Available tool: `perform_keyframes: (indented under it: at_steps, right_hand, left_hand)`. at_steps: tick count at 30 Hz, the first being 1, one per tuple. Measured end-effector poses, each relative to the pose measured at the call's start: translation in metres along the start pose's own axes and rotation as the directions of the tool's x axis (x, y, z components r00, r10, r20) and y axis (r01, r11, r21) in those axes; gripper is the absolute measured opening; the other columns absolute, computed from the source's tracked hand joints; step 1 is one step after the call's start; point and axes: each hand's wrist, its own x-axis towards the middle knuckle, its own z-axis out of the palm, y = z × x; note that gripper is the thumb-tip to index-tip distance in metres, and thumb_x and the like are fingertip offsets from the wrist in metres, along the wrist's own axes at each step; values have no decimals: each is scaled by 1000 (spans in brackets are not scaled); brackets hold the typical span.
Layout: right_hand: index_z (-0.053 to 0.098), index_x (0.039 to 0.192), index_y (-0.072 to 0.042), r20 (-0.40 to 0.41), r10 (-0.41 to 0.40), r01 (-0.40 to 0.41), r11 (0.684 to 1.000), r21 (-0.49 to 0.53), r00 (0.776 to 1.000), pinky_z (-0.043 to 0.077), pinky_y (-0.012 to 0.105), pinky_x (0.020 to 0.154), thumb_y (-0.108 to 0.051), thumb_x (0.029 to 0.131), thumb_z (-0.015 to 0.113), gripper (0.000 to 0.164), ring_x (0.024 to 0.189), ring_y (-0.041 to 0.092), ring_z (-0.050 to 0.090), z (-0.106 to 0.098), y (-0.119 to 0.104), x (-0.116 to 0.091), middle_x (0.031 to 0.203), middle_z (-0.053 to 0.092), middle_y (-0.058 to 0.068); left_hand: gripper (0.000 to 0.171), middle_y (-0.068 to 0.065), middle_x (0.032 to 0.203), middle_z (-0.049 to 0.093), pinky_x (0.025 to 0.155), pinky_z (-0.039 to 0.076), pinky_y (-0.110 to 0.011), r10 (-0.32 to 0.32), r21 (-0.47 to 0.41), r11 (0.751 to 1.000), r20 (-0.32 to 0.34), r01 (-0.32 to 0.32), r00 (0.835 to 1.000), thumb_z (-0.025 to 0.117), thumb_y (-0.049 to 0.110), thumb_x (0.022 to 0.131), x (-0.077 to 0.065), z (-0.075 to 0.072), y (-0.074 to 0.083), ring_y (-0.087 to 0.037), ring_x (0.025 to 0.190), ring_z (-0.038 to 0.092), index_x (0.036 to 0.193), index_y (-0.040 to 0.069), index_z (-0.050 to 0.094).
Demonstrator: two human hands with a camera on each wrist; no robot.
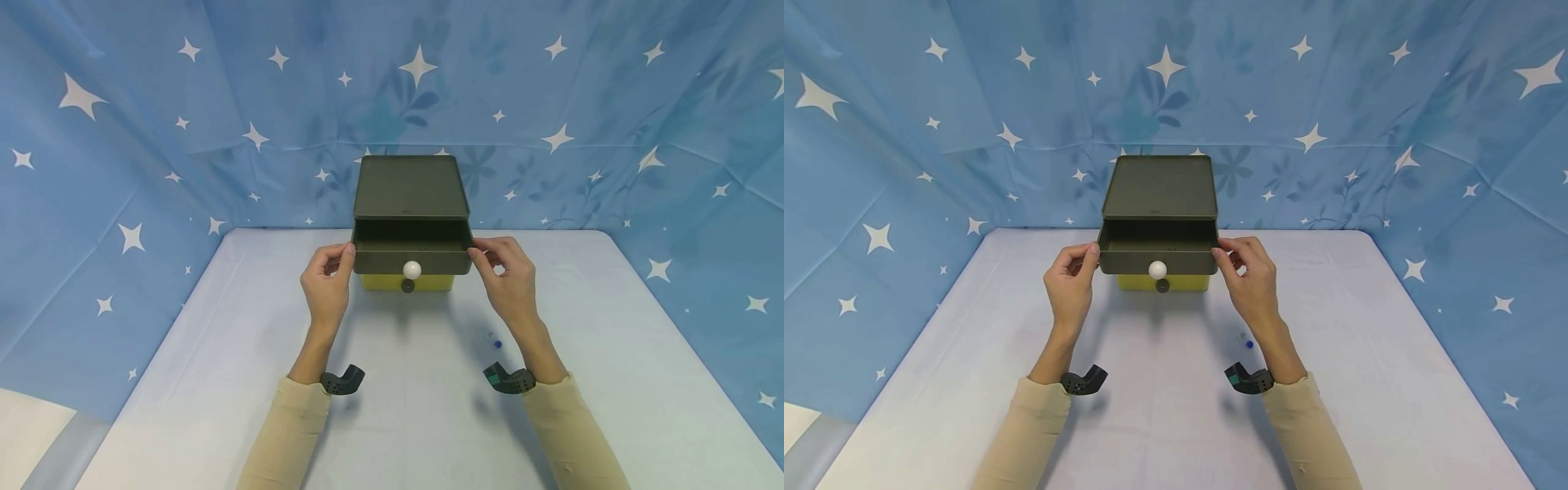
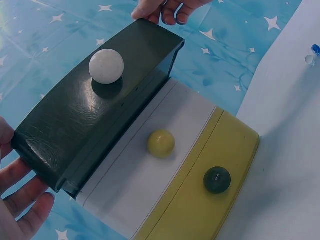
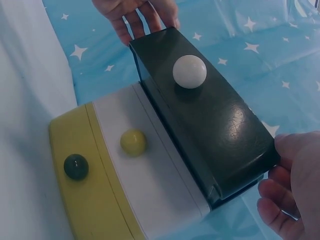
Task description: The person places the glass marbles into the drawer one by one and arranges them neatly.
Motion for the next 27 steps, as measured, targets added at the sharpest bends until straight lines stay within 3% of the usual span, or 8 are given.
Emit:
perform_keyframes:
  at_steps: [13, 27]
  right_hand:
    - [72, 112, 0, 3, -46, 46, 999, 4, 999, 48, 8, 73, -5, 91, 73, 22, 78, 15, 61, -3, 4, -3, 98, 68, 14]
    - [72, 111, 0, 41, -4, 4, 1000, -23, 999, 44, 4, 75, -6, 90, 73, 22, 79, 15, 59, -11, 8, -11, 99, 69, 14]
  left_hand:
    - [13, -26, 96, 72, 74, 50, -15, 5, 0, 1000, 3, -5, 1000, 67, 2, 93, 0, 0, 2, 4, 79, 60, 97, -10, 71]
    - [13, -26, 96, 72, 75, 53, -22, 14, 3, 1000, 4, -14, 1000, 67, 2, 93, 0, 0, 5, 5, 79, 61, 97, -10, 71]
